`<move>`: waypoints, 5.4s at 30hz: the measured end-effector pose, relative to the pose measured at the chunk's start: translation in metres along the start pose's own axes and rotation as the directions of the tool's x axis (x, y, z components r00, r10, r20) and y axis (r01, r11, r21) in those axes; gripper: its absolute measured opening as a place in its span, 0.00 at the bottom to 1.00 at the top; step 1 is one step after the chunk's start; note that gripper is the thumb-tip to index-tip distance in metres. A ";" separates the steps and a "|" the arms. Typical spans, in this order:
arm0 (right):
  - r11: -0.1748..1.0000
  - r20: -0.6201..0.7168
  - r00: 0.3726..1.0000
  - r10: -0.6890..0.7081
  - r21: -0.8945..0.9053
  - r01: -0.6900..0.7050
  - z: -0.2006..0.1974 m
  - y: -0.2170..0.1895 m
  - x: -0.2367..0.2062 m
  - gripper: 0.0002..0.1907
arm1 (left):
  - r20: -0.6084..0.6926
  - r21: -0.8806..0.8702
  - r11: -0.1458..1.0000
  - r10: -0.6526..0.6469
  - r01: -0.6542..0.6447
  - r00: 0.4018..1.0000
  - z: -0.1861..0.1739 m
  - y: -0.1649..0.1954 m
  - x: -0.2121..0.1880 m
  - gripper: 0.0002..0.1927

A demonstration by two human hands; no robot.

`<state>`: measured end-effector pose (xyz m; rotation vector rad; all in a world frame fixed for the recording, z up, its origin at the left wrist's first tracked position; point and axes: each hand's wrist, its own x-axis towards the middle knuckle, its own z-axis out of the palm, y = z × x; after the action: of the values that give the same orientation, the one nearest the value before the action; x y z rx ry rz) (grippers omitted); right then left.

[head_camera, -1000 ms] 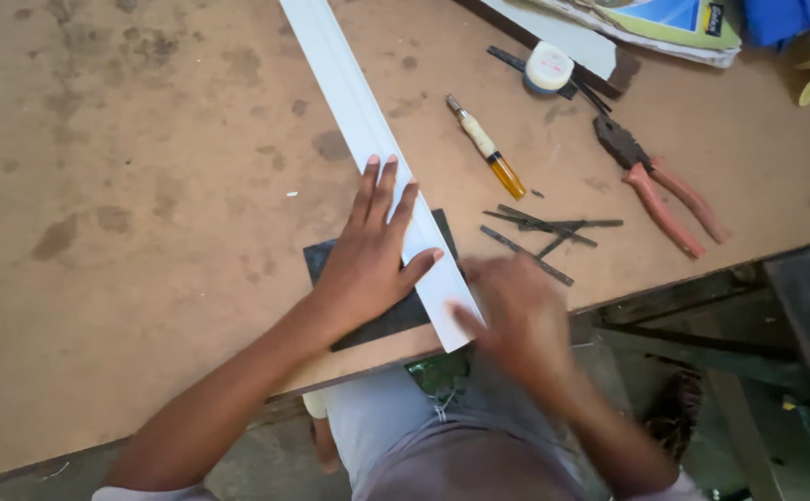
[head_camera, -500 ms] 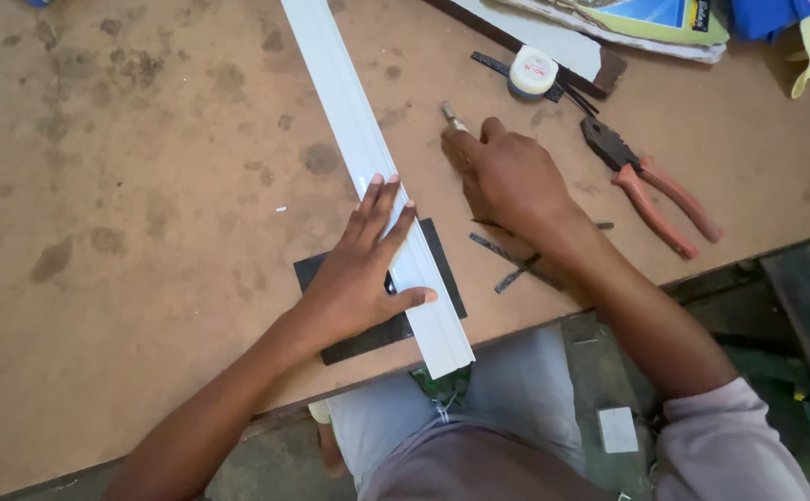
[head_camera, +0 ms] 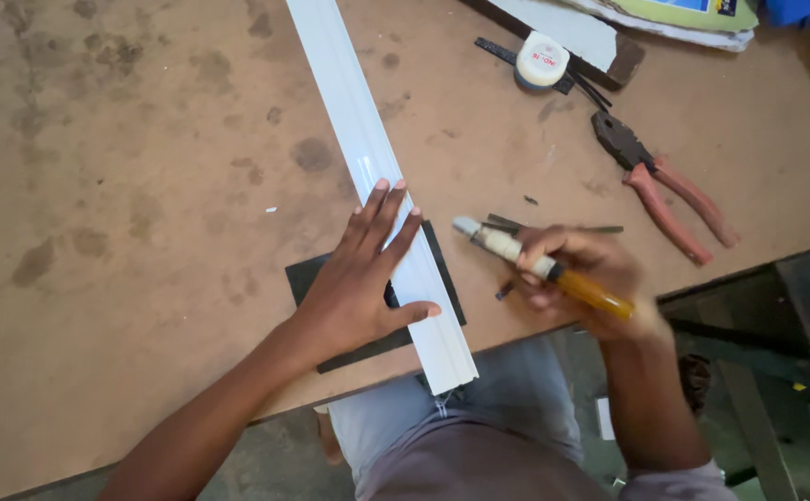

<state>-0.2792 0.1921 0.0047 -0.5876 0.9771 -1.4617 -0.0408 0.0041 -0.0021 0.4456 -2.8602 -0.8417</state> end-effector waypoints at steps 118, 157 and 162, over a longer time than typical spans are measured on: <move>0.115 0.246 0.884 -0.398 -0.942 0.314 0.098 -0.001 0.035 0.21 | -0.024 0.040 0.996 -0.081 0.082 0.996 -0.002 0.021 -0.010 0.58; 0.149 0.166 0.949 -0.270 -0.966 0.211 0.101 0.002 -0.017 0.20 | -0.023 0.145 0.988 -0.051 0.054 0.998 0.003 0.017 -0.007 0.59; 0.142 0.167 0.949 -0.266 -0.967 0.210 0.101 0.006 -0.043 0.20 | -0.036 0.179 0.983 -0.034 0.040 0.999 0.005 0.018 -0.009 0.59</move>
<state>-0.1862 0.2117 0.0602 -1.7643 1.9540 -0.8698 -0.0379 0.0241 0.0029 0.5287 -2.9177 -0.5780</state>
